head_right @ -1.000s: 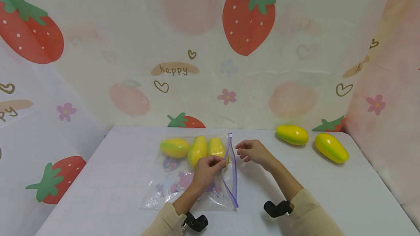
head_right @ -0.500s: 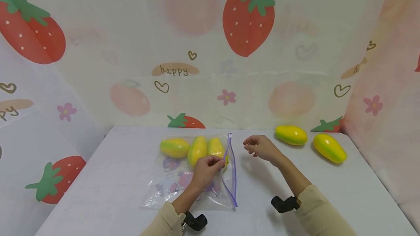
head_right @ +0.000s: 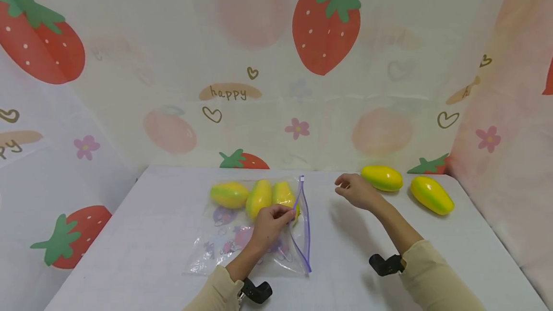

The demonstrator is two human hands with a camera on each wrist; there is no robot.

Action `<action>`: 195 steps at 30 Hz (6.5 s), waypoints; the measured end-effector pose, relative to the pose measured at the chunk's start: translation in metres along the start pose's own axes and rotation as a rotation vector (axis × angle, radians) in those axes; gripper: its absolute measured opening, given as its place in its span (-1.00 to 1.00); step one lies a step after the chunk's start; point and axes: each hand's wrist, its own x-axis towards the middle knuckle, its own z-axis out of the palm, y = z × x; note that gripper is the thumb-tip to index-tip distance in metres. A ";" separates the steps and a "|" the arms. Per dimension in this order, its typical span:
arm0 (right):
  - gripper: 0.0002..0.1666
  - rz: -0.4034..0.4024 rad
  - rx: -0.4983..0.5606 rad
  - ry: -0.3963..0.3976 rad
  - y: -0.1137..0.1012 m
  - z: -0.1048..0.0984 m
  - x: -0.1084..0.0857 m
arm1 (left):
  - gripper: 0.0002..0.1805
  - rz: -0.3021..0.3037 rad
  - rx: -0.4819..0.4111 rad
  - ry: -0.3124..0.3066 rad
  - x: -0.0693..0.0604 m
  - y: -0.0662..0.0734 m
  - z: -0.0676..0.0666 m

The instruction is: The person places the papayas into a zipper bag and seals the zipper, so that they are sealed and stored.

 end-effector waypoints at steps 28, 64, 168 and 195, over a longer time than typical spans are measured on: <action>-0.58 -0.019 -0.476 0.185 0.029 -0.035 -0.002 | -0.77 0.000 -0.010 0.001 -0.001 -0.001 0.000; -0.19 0.193 -0.432 0.057 0.084 -0.056 0.017 | -0.78 0.000 0.013 0.004 0.002 -0.003 0.002; -0.23 0.091 -0.153 0.210 0.030 -0.011 -0.059 | -0.79 -0.036 -0.009 -0.008 0.001 0.000 -0.001; -0.32 -0.004 -0.121 0.165 -0.005 0.012 -0.066 | -0.79 -0.040 -0.014 -0.009 0.001 0.002 -0.003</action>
